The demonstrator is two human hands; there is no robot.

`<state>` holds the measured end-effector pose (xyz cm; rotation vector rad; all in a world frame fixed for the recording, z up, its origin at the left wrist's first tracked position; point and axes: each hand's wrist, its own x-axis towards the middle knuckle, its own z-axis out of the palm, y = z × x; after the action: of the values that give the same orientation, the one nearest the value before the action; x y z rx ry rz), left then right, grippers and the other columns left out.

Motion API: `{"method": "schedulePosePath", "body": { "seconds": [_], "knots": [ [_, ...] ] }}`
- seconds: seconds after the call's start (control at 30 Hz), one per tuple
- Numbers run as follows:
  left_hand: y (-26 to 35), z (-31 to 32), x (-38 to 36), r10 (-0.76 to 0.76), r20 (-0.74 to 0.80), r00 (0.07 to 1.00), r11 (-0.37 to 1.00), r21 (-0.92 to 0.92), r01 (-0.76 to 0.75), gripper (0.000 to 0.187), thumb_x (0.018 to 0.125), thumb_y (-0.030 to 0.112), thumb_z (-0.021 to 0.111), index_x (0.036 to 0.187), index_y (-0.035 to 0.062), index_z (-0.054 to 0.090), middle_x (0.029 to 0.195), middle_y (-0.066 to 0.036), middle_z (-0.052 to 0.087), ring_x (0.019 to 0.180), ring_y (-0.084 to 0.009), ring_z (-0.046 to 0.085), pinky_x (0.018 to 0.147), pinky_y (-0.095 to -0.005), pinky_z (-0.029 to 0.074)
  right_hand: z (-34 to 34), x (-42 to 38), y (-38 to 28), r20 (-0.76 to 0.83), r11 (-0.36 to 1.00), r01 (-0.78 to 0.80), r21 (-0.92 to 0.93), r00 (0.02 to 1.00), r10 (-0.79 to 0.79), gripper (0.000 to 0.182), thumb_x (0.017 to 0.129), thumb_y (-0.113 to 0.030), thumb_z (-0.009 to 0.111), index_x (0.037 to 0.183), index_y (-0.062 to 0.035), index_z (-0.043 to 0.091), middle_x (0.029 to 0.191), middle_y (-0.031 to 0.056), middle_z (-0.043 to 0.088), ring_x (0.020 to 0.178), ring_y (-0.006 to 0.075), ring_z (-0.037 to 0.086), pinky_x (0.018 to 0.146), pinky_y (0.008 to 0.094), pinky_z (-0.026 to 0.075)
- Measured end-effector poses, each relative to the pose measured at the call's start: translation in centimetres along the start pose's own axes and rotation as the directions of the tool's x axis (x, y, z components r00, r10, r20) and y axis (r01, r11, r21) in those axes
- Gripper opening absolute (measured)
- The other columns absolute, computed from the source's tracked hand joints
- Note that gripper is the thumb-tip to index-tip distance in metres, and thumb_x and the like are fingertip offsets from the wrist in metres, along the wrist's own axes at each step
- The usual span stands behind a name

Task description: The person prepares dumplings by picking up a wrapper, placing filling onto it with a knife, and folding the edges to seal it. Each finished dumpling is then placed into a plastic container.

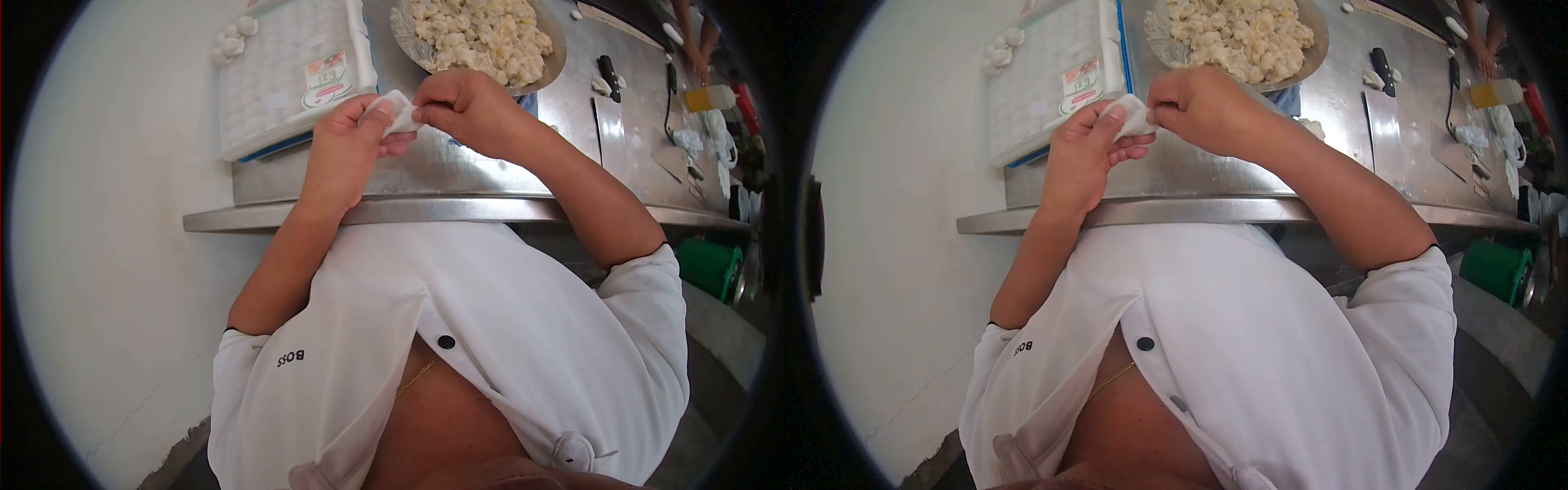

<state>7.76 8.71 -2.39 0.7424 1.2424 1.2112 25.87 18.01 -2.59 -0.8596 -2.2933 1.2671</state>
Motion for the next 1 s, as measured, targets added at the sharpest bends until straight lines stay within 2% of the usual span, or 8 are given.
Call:
{"method": "schedulePosePath", "body": {
  "seconds": [0.07,0.17,0.23,0.5,0.67,0.73,0.9,1.0],
  "knots": [
    [0.1,0.4,-0.2,-0.072,-0.029,0.997,0.976,0.203,0.076,0.030,0.101,0.020,0.053,0.117,-0.0040,0.061,0.101,-0.012,0.068,0.086,-0.0211,0.071,0.072,-0.0284,0.057,0.2,-0.1,-0.1,0.023,0.997,0.037,-0.062,0.999,-0.036,0.015,0.088,-0.011,0.066,0.097,0.0006,0.066,0.077,0.0050,0.058,0.073,0.0129,0.054,0.065,0.0297,0.045],
    [0.2,0.4,-0.3,-0.053,-0.004,0.999,0.971,0.231,0.052,0.030,0.101,0.019,0.052,0.118,-0.0042,0.060,0.101,-0.012,0.068,0.085,-0.0210,0.071,0.072,-0.0280,0.057,0.4,-0.2,-0.6,-0.032,0.995,0.026,-0.098,0.999,-0.029,0.018,0.088,-0.012,0.066,0.101,0.0001,0.064,0.078,0.0043,0.058,0.072,0.0122,0.054,0.064,0.0295,0.045],
    [-0.1,0.3,-0.1,-0.051,0.007,0.999,0.974,0.220,0.049,0.029,0.101,0.019,0.052,0.117,-0.0046,0.060,0.101,-0.012,0.068,0.084,-0.0213,0.071,0.072,-0.0280,0.057,0.2,0.0,-0.5,0.055,0.990,-0.098,0.102,0.994,0.093,0.020,0.088,-0.012,0.067,0.104,-0.0002,0.062,0.079,0.0034,0.057,0.071,0.0118,0.053,0.064,0.0294,0.045],
    [-0.3,0.2,0.5,0.037,-0.049,0.998,0.998,0.047,-0.035,0.026,0.100,0.017,0.053,0.112,-0.0042,0.062,0.100,-0.012,0.068,0.083,-0.0226,0.071,0.071,-0.0285,0.058,0.2,0.1,0.3,-0.009,0.999,-0.018,0.027,1.000,0.019,0.014,0.089,-0.011,0.066,0.094,0.0009,0.063,0.077,0.0050,0.057,0.070,0.0135,0.054,0.064,0.0298,0.046],
    [-0.2,0.6,0.2,-0.036,-0.029,0.999,0.941,0.336,0.044,0.028,0.100,0.017,0.053,0.114,-0.0051,0.062,0.098,-0.012,0.069,0.081,-0.0199,0.071,0.072,-0.0271,0.057,0.3,-0.3,-0.2,0.016,0.984,0.115,-0.133,0.993,-0.114,0.013,0.089,-0.011,0.065,0.091,0.0016,0.062,0.078,0.0074,0.058,0.071,0.0165,0.055,0.066,0.0315,0.047],
    [-0.5,0.4,0.2,-0.033,-0.009,0.999,0.940,0.339,0.034,0.028,0.100,0.017,0.053,0.115,-0.0053,0.062,0.098,-0.011,0.069,0.082,-0.0192,0.071,0.073,-0.0271,0.057,0.2,-0.3,-0.9,0.001,0.998,-0.025,-0.057,1.000,0.025,0.014,0.089,-0.012,0.065,0.094,0.0016,0.063,0.079,0.0076,0.059,0.072,0.0173,0.056,0.068,0.0325,0.047],
    [-0.8,0.5,0.2,0.010,0.001,1.000,0.950,0.313,-0.010,0.028,0.100,0.016,0.052,0.115,-0.0059,0.062,0.097,-0.011,0.069,0.083,-0.0188,0.071,0.073,-0.0275,0.058,0.5,-0.1,0.0,0.006,1.000,-0.020,-0.010,1.000,0.020,0.015,0.089,-0.011,0.064,0.097,0.0014,0.064,0.080,0.0087,0.060,0.075,0.0184,0.058,0.069,0.0333,0.047],
    [-0.9,0.4,0.4,0.068,-0.073,0.995,0.982,0.181,-0.053,0.028,0.100,0.016,0.053,0.114,-0.0063,0.062,0.095,-0.010,0.068,0.083,-0.0187,0.071,0.072,-0.0275,0.057,0.3,0.1,0.3,-0.024,0.997,0.030,-0.074,0.999,-0.032,0.015,0.088,-0.011,0.065,0.098,0.0012,0.064,0.081,0.0102,0.061,0.076,0.0196,0.058,0.070,0.0336,0.048]
  ]
}}
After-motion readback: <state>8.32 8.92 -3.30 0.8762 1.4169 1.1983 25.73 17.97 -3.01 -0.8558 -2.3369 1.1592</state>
